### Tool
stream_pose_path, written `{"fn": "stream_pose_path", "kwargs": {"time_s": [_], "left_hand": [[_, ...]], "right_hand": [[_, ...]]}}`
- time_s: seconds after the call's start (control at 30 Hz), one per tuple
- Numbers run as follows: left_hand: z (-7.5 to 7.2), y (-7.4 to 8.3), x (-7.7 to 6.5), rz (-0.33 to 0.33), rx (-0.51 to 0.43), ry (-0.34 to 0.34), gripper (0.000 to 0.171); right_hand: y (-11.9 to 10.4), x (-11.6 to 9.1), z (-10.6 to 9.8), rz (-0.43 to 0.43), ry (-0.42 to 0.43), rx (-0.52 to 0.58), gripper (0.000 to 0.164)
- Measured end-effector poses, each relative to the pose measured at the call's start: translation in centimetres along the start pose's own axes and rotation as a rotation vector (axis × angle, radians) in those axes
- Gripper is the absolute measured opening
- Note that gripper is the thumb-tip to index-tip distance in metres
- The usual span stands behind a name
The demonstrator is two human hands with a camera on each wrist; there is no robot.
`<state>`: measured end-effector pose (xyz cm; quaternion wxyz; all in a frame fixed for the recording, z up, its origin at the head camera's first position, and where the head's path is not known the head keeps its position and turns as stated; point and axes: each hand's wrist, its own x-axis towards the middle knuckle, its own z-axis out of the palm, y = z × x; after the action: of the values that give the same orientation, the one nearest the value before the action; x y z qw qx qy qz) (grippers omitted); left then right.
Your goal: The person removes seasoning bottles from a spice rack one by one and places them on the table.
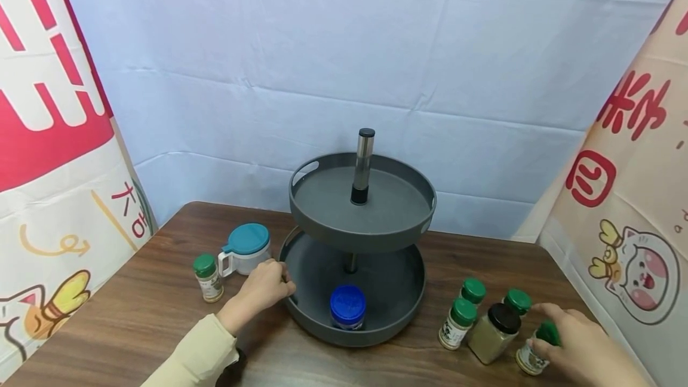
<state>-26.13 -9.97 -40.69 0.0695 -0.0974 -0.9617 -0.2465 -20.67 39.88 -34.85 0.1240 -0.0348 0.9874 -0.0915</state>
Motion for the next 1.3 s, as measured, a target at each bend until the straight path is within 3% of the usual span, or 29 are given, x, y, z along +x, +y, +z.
{"fn": "stream_pose_path", "kwargs": {"time_s": [0.3, 0.63, 1.07, 1.3], "left_hand": [[-0.2, 0.2, 0.1, 0.01, -0.002, 0.003, 0.024], [-0.5, 0.3, 0.3, 0.012, 0.005, 0.01, 0.023], [-0.1, 0.2, 0.0, 0.027, -0.014, 0.008, 0.024], [0.1, 0.0, -0.1, 0.012, -0.016, 0.001, 0.021]], "right_hand": [[-3.5, -0.5, -0.9, -0.107, 0.076, -0.05, 0.067], [-6.3, -0.3, -1.2, -0.254, 0.142, 0.024, 0.053], [-8.2, 0.2, -0.3, -0.461, 0.116, 0.132, 0.056], [-10.1, 0.5, 0.1, -0.492, 0.077, 0.181, 0.051]]}}
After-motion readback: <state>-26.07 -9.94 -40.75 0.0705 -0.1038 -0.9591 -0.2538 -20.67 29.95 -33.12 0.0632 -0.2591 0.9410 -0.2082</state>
